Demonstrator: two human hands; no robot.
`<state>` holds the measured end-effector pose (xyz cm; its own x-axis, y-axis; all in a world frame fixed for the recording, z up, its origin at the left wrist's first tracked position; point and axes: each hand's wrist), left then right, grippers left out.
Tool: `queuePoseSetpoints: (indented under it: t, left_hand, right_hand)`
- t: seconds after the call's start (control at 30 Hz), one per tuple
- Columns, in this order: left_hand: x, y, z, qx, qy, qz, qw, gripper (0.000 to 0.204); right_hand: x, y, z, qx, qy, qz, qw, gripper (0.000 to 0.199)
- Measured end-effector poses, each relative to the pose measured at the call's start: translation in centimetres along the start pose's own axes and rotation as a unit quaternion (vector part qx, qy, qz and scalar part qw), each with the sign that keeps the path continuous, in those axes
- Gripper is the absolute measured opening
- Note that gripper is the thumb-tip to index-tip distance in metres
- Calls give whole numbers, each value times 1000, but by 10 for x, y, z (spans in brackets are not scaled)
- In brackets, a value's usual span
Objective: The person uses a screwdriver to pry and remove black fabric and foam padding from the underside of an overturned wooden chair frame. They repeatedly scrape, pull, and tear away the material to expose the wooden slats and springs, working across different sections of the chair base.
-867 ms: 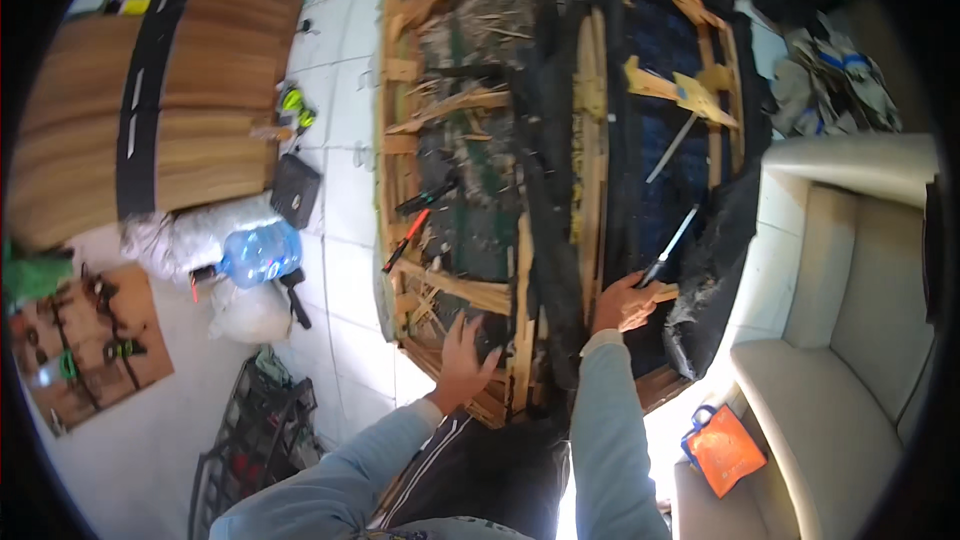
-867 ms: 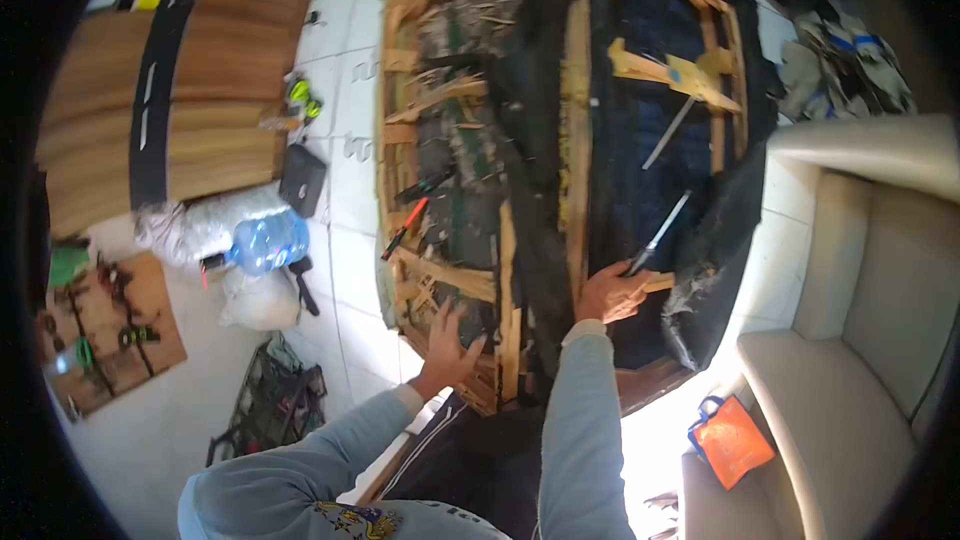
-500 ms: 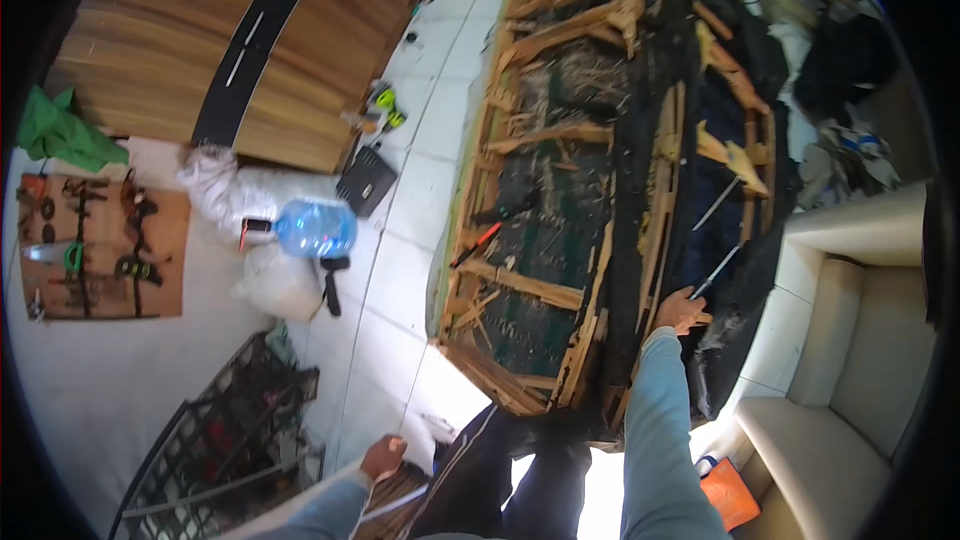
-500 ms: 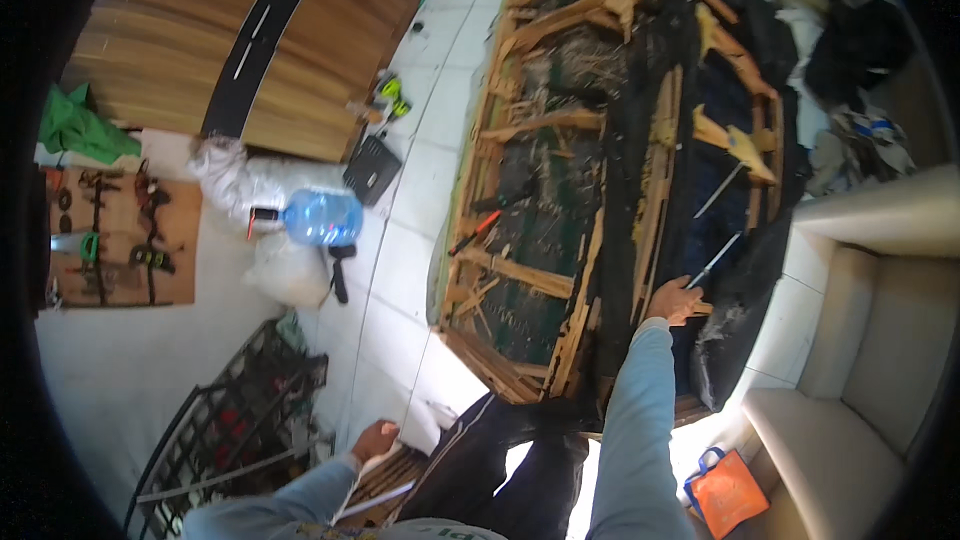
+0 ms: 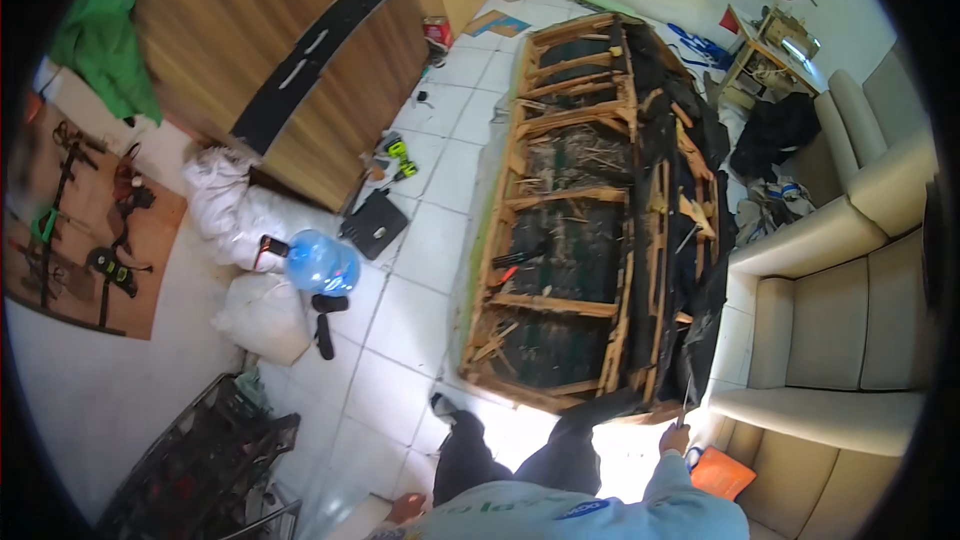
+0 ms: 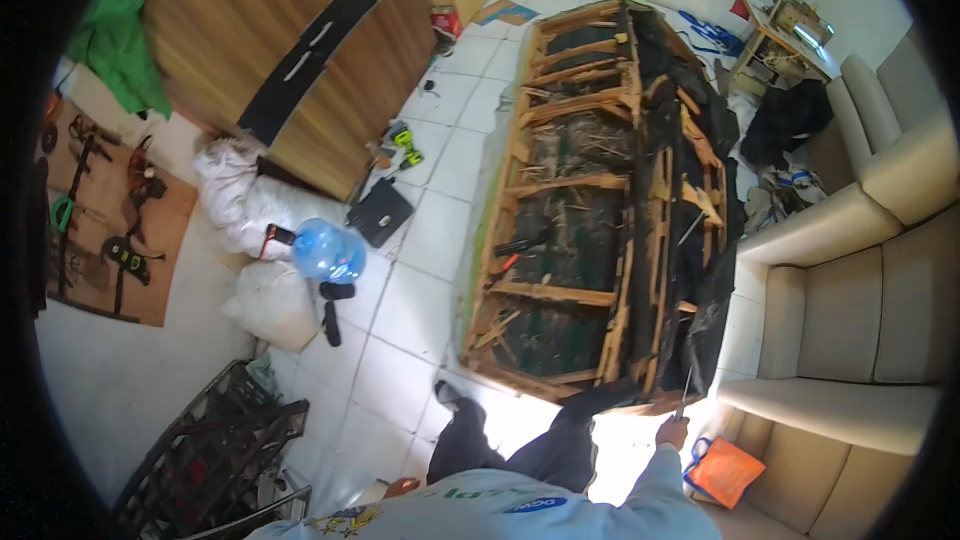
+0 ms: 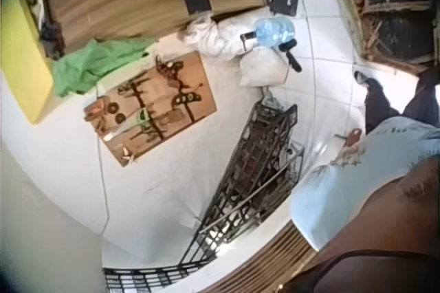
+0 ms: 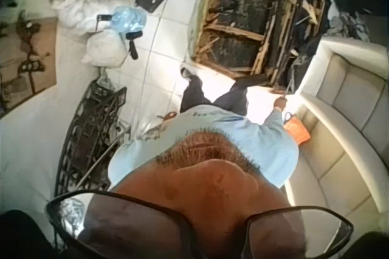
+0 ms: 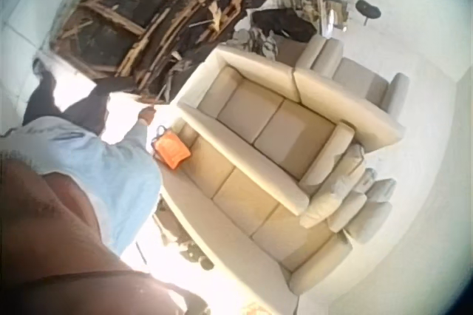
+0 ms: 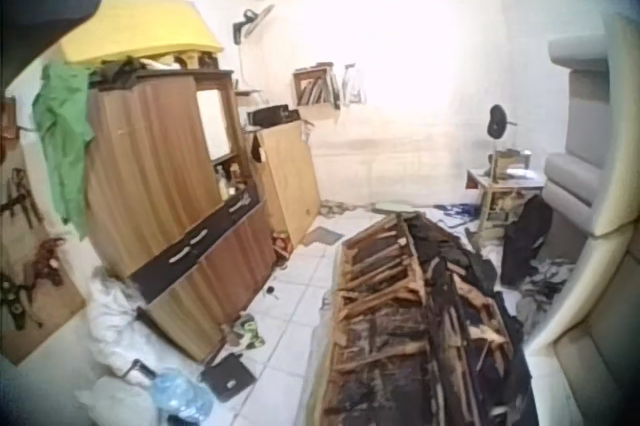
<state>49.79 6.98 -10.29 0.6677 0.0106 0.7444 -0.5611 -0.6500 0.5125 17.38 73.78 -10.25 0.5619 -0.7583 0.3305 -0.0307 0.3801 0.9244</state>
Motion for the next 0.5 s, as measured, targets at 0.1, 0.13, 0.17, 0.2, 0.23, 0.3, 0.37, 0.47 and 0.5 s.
queuePoseSetpoints:
  t: [0.1, 0.13, 0.17, 0.2, 0.23, 0.3, 0.37, 0.47, 0.5]
  left_hand:
    - [-5, 47, 35, 131, 136, -129, 973, 34]
    - [-12, 69, 53, 197, 125, -154, 960, 33]
    - [-24, 95, 70, 244, 100, -185, 947, 31]
    - [-30, 118, 85, 245, 69, -211, 944, 30]
    - [-31, 157, 108, 141, 12, -261, 955, 30]
    - [-54, 210, 131, 44, -17, -298, 953, 28]
    - [-68, 262, 124, 31, 50, -257, 965, 32]
    - [-99, 333, 116, 58, 68, -220, 971, 36]
    - [-123, 356, 112, 241, 72, -258, 933, 31]
  right_hand:
    - [77, 1, -21, 33, -4, 21, 999, 42]
    - [91, -11, -19, 29, 24, 32, 999, 42]
    - [108, -31, -3, 27, 46, 46, 998, 44]
    - [124, -47, 10, 25, 66, 59, 996, 45]
    - [147, -72, 39, 36, 103, 134, 985, 47]
    - [162, -96, 81, 57, 177, 229, 955, 49]
    - [193, -108, 120, 93, 151, 361, 916, 48]
    - [200, -110, 199, 171, 87, 555, 809, 48]
    - [187, -124, 216, 175, 188, 462, 849, 46]
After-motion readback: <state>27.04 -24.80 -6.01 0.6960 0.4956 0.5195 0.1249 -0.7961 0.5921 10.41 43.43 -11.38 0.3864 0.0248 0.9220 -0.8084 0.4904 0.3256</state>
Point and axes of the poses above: each hand's wrist, its own x-axis away from the middle knuckle, its own y-axis out of the back of the hand, z = x × y, and after that the axes turned 3 degrees about -z, right-handed
